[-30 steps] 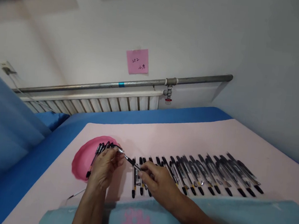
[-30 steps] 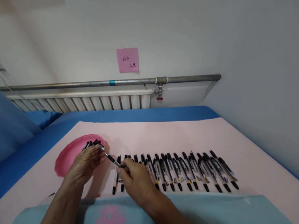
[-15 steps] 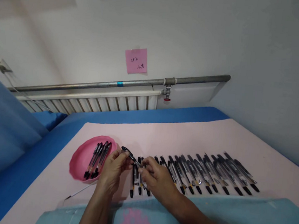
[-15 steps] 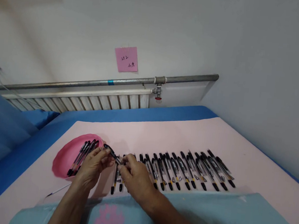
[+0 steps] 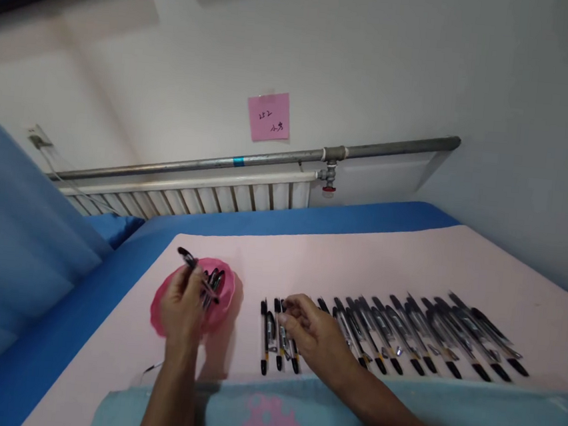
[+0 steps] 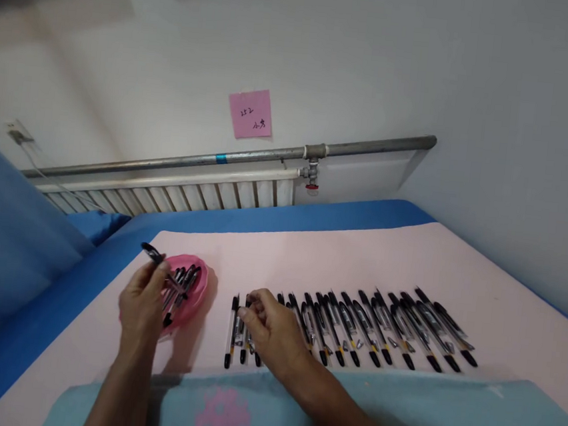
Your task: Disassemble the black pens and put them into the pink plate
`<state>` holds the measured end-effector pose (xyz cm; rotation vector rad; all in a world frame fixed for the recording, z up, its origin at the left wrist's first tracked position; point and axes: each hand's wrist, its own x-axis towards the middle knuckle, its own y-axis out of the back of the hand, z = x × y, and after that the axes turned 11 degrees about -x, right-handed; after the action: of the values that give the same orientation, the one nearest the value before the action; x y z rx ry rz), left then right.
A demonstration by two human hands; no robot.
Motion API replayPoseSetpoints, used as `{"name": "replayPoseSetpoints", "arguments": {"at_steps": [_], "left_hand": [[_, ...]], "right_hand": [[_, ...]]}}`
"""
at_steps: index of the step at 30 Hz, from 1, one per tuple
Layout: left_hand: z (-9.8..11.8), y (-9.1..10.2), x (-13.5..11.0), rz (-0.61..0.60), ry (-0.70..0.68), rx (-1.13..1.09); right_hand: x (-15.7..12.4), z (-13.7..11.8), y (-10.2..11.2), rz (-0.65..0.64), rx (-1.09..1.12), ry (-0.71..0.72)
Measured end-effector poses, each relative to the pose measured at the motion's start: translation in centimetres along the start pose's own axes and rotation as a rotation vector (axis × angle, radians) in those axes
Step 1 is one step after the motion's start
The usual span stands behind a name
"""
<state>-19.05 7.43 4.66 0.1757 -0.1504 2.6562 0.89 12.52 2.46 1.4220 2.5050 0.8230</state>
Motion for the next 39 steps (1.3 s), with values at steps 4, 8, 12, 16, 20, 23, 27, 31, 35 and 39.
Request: {"name": "replayPoseSetpoints", "arguments": {"at_steps": [4,8,12,16,20,23,27,31,35,39], "left_hand": [[-0.3,2.4,3.0,0.012,-0.152,0.619],[-1.4,2.6,4.1,-0.126,-0.056,0.997],[-2.6,2.3,4.8,-0.179,-0.025,1.11],[-3.2,2.4,5.2,-0.185,-0.033,1.117],[-2.3,1.6,4.3,-0.172,-0.104,1.09],[-1.1,0.1,2.0,-0.234,-0.232,0.989],[-0.5,-2.0,-1.7,-0.574,-0.211,0.968],[-1.3,-2.9,-3.6,-0.72,-0.153,1.031],[-1.9,-3.3,-4.2,-0.786,-0.102,1.033],[-2.1,-3.6,-4.2,-0.829,-0.057,1.104]], "right_hand": [[-0.2,-0.1,-0.1,-0.083,-0.039,0.0],[-0.3,0.0,0.0,-0.091,-0.097,0.032],[-0.3,0.0,0.2,-0.104,-0.096,0.035],[-0.4,-0.2,0.2,-0.113,-0.094,0.043],[-0.3,-0.3,0.5,-0.085,-0.097,0.041],[0.0,-0.4,1.0,-0.034,-0.097,0.036],[0.3,-0.3,1.5,0.022,-0.122,0.03],[0.3,-0.4,1.6,0.02,-0.149,0.038],[0.2,-0.5,1.6,0.009,-0.173,0.044],[0.2,-0.5,1.7,0.007,-0.184,0.051]]}}
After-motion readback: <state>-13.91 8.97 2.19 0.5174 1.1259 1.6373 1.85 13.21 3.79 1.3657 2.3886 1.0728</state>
